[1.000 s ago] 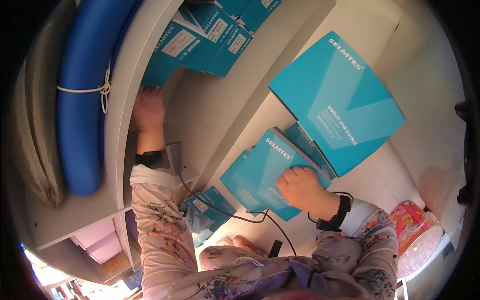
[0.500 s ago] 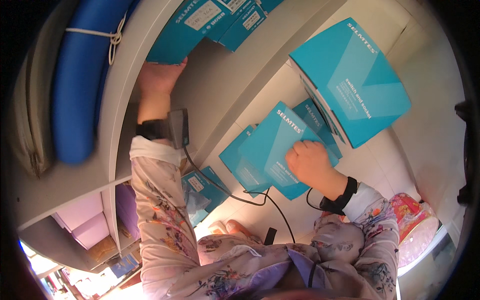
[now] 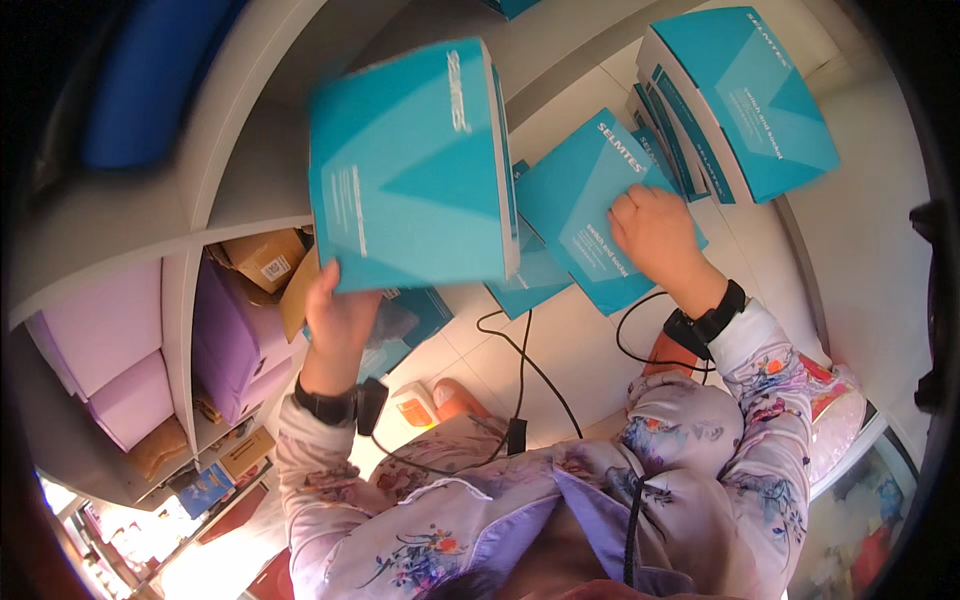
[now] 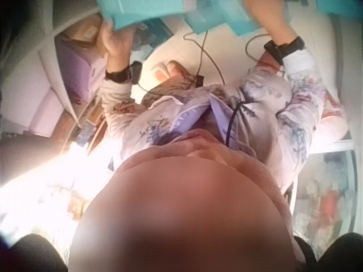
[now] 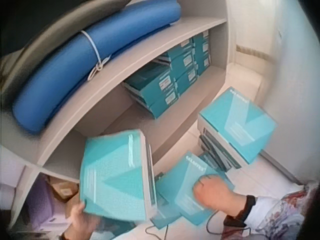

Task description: The person kneels on the floor and wipes a white shelf with a cloth. They then pick up a blue rolled mat and place it on the shelf, followed by arranging several teal boxes on the shelf.

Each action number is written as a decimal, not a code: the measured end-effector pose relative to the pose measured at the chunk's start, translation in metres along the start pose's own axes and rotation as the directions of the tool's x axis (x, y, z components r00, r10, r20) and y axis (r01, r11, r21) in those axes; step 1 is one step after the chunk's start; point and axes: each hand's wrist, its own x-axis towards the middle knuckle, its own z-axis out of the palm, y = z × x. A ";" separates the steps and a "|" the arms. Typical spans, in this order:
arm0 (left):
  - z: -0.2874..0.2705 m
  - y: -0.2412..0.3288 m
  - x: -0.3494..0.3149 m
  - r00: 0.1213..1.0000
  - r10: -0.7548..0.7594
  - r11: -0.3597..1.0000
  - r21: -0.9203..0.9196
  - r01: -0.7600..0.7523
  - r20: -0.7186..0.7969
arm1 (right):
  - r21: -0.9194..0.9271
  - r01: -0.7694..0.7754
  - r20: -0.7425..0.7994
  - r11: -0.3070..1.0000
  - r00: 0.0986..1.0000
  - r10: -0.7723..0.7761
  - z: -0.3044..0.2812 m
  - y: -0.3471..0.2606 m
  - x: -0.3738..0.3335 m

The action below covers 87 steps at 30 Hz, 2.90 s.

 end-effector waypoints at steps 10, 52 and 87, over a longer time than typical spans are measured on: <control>-0.043 -0.064 -0.064 0.974 -0.220 0.971 0.103 0.214 0.048 | 0.032 -0.066 0.082 0.997 0.995 0.063 -0.012 -0.008 -0.002; 0.184 0.019 0.347 0.995 -0.065 0.998 -0.020 0.066 0.079 | 0.199 -0.182 0.085 0.963 0.982 0.168 -0.004 0.020 -0.004; 0.083 -0.003 0.131 0.995 -0.082 0.988 -0.127 0.089 0.059 | 0.250 -0.187 -0.007 0.950 0.981 0.195 -0.012 0.015 -0.001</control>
